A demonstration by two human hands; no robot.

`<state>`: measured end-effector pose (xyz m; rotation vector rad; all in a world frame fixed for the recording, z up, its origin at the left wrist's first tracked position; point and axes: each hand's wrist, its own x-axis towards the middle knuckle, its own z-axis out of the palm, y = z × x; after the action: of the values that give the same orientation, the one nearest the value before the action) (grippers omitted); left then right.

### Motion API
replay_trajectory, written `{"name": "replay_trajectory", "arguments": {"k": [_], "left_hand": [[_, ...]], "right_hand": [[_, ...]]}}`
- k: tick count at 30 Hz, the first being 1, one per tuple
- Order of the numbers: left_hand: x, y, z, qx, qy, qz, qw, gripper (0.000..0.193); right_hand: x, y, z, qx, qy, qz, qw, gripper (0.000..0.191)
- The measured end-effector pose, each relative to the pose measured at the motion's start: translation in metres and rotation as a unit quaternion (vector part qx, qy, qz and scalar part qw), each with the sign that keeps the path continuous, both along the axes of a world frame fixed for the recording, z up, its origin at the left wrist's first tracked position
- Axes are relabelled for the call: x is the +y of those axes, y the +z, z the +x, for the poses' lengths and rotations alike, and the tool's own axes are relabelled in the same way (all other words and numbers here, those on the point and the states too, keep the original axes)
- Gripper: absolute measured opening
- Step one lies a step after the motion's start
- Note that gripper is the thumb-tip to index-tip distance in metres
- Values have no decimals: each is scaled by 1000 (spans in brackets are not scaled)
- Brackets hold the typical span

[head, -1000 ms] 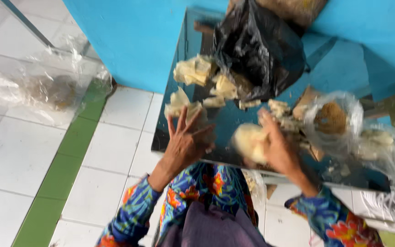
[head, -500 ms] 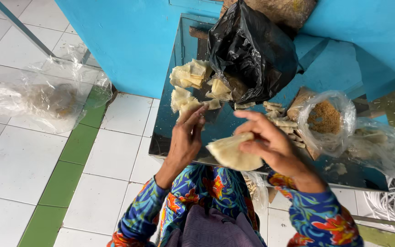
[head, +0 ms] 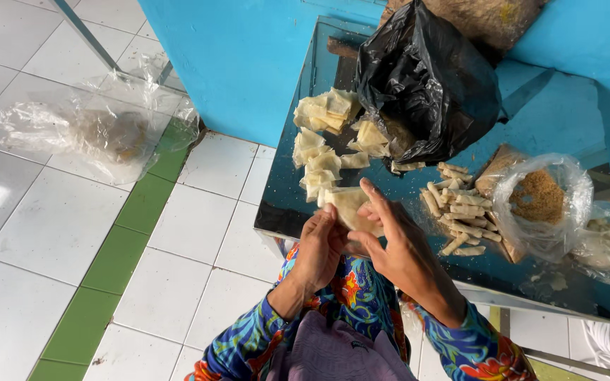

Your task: The person sits at a metal table and rolls pieces of pale dough between their fingers to form cylindrical sticks, placing each finished stick in a growing pile next to a bag of brown powder. They repeatedly take flat dough pieces from the table, twist and roll them by hand, and set the rolled sticks aside.

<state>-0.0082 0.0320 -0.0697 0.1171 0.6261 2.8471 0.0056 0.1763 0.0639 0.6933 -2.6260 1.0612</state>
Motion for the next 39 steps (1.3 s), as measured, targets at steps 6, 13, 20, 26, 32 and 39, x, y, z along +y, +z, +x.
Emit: {"name": "replay_trajectory", "arguments": {"k": [6, 13, 20, 26, 32, 39], "left_hand": [[8, 15, 5, -55, -8, -99, 994, 40], [20, 26, 9, -20, 1, -180, 984, 43], [24, 33, 15, 26, 5, -277, 961, 46], [27, 33, 14, -6, -12, -322, 947, 46], [10, 39, 9, 36, 66, -467, 881, 34], [-23, 58, -8, 169, 259, -651, 693, 51]], "right_hand": [[9, -14, -2, -40, -44, -49, 997, 66], [14, -21, 6, 0, -61, -41, 997, 73], [24, -31, 8, 3, -95, -38, 995, 68], [41, -54, -1, -164, -85, -245, 952, 65], [83, -47, -10, -241, -73, -529, 810, 57], [103, -22, 15, 73, -80, -136, 985, 36]]}}
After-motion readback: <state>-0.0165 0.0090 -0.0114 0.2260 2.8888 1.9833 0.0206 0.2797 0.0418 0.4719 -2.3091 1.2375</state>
